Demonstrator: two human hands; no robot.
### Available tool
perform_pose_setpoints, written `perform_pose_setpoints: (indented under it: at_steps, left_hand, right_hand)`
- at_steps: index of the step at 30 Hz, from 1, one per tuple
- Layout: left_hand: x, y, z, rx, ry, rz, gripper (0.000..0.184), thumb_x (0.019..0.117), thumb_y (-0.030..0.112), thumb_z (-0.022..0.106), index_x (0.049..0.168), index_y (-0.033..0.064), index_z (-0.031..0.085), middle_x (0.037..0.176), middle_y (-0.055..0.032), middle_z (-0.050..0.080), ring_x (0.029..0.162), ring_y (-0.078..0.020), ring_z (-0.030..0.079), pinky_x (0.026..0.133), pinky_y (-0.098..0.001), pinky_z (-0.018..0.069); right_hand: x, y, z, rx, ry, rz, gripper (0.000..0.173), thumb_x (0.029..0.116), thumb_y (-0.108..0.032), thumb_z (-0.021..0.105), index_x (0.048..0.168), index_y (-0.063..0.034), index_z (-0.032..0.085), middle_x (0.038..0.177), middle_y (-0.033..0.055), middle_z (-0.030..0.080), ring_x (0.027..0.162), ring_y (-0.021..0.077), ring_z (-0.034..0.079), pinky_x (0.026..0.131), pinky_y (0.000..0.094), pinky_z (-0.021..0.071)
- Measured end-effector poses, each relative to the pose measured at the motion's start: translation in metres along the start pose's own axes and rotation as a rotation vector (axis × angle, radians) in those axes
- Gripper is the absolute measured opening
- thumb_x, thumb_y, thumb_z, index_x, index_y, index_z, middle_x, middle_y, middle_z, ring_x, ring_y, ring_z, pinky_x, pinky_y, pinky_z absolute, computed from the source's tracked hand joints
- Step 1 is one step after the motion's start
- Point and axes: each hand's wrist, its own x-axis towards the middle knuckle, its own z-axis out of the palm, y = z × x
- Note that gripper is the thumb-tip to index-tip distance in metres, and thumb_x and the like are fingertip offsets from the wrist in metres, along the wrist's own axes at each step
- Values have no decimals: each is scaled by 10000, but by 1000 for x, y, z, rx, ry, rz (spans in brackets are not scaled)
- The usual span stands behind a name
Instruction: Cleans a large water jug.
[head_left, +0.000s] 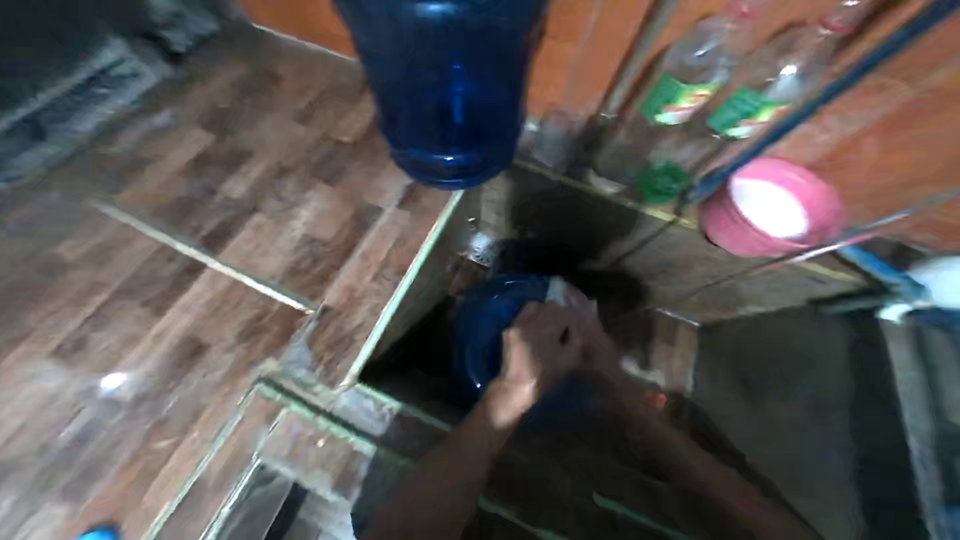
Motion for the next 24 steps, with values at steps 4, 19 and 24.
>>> perform_pose_setpoints:
  at_steps: [4,19,24]
  left_hand:
    - [3,-1,-12,-22,-146,67,135,877,103,636,844,15,733,850,-129,726,837,-312,715,695,-442,586]
    - [-6,17,-2,136,-32,-20,181,882,165,653,801,22,730,825,-122,713,802,-293,697,702,-433,564]
    - [7,33,24,-99,-372,505,105,849,89,661,770,28,693,786,-116,695,781,-304,693,655,-415,568]
  right_hand:
    - [-48,1,15,90,228,-10,482,1058,-338,466,1382,-17,623,1489,288,512,1444,412,439,1199,539,352]
    - [-29,-25,9,23,164,-49,430,965,-114,565,1371,11,633,1463,252,561,1390,449,502,1165,573,394]
    - [85,7,-40,-1,-354,160,458,1064,-131,525,1509,-33,485,1535,208,493,1426,379,467,1179,553,359]
